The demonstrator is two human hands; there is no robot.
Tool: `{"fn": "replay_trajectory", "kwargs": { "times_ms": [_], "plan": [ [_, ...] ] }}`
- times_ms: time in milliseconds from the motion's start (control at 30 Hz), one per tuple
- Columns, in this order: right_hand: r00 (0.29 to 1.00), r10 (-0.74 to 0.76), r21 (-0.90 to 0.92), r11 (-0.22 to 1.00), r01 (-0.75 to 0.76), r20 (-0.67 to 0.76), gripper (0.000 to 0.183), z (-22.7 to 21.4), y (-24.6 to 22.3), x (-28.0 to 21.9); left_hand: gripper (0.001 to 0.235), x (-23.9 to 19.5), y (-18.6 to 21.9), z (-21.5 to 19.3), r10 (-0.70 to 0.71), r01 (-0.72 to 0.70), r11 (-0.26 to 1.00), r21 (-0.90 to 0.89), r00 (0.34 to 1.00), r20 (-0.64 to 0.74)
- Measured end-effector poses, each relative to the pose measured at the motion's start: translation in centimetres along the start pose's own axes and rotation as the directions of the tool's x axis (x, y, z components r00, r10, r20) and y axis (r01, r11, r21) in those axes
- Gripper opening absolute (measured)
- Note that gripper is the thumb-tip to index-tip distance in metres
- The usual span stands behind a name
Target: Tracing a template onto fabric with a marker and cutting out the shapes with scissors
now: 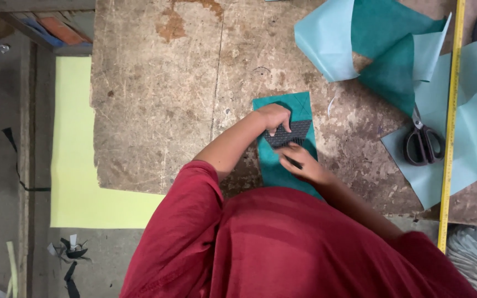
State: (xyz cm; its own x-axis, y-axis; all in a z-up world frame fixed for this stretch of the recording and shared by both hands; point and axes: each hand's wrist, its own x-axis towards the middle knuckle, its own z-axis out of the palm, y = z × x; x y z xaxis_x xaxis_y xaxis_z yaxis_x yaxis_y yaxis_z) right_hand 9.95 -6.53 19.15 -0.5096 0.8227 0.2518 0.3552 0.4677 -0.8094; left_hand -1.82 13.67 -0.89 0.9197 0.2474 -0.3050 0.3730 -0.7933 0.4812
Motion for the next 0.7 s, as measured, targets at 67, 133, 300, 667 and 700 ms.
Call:
{"fn": "replay_trajectory", "kwargs": {
  "times_ms": [67, 133, 300, 667, 700],
  "plan": [
    [0.999, 0.037, 0.029, 0.999, -0.037, -0.011, 0.037, -0.7, -1.2, -1.0, 0.072, -0.5, 0.4, -1.1, 0.021, -0.021, 1.0, 0.0, 1.0, -0.009],
    [0.997, 0.079, 0.058, 0.995, -0.077, -0.024, 0.039, -1.1, -1.6, -1.9, 0.07, -0.6, 0.6, -1.3, 0.046, -0.046, 0.999, 0.001, 0.999, -0.016],
    [0.994, 0.081, 0.112, 0.991, -0.073, -0.068, 0.044, -1.8, -2.3, -1.7, 0.069, -2.4, 1.5, -3.3, 0.112, -0.112, 0.989, -0.096, 0.994, -0.01],
    [0.997, 0.058, 0.166, 0.985, -0.049, -0.055, 0.038, -2.1, 2.2, -4.3, 0.066, -1.6, 1.0, -2.0, 0.089, -0.091, 0.995, -0.036, 0.995, -0.042],
    [0.997, 0.072, 0.16, 0.985, -0.065, -0.041, 0.036, -2.4, 3.2, -5.0, 0.065, -1.6, 1.1, -2.1, 0.097, -0.1, 0.994, -0.051, 0.994, -0.057]
  ]
}}
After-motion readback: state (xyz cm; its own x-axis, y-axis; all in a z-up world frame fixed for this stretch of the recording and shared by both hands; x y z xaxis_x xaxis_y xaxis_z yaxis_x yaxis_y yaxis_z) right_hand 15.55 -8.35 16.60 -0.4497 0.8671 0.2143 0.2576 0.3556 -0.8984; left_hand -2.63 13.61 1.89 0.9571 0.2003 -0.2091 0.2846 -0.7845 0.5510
